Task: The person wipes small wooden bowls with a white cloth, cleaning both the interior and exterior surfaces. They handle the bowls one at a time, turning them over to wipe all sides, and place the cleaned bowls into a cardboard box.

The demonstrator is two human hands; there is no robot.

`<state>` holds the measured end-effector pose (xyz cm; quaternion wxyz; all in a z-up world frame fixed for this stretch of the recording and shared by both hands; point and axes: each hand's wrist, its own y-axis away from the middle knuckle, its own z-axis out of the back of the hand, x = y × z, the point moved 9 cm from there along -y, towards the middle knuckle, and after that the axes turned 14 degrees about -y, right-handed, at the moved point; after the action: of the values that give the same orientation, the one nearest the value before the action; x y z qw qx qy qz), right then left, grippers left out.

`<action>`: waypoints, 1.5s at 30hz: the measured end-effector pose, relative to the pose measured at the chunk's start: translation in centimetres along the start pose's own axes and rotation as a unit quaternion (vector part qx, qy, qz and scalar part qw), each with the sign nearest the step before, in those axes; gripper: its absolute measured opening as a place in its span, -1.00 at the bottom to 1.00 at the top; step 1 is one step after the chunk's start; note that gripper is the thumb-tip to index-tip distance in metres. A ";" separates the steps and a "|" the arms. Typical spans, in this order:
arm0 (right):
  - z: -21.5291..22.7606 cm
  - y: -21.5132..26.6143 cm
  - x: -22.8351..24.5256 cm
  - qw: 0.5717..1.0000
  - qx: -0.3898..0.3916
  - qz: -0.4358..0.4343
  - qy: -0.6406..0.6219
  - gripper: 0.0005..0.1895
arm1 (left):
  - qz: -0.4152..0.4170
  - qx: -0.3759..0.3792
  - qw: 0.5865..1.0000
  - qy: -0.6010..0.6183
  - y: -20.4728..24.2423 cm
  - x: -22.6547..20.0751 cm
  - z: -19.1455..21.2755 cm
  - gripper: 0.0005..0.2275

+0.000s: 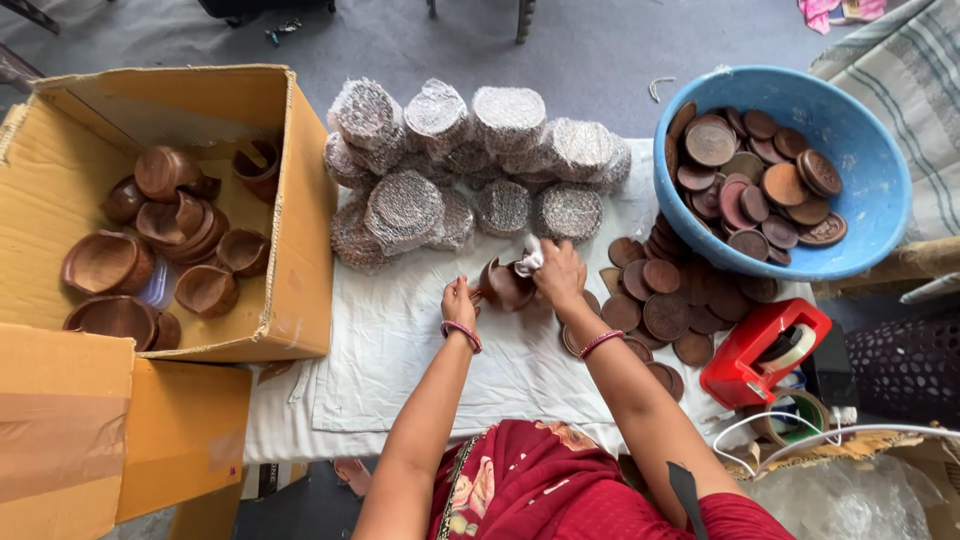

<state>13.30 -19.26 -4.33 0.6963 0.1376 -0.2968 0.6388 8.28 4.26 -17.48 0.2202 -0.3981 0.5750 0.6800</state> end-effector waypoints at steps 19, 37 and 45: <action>-1.8 1.4 -3.7 0.973 0.185 -0.141 -0.017 -0.32 | -0.332 -0.210 0.831 -0.394 8.5 -11.4 3.2 -0.62; -5.4 10.2 4.4 0.984 0.138 0.091 -0.065 -0.20 | 0.104 0.384 0.878 0.267 9.2 1.2 -7.3 -0.23; -5.6 7.1 2.8 0.993 0.102 0.029 0.058 -0.14 | 0.106 0.425 0.869 0.231 8.7 2.1 -7.5 -0.02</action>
<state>7.79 -12.76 -8.46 0.6757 0.1617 -0.1932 0.6928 2.62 -5.32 -14.00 0.1561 -0.3485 0.8816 0.2774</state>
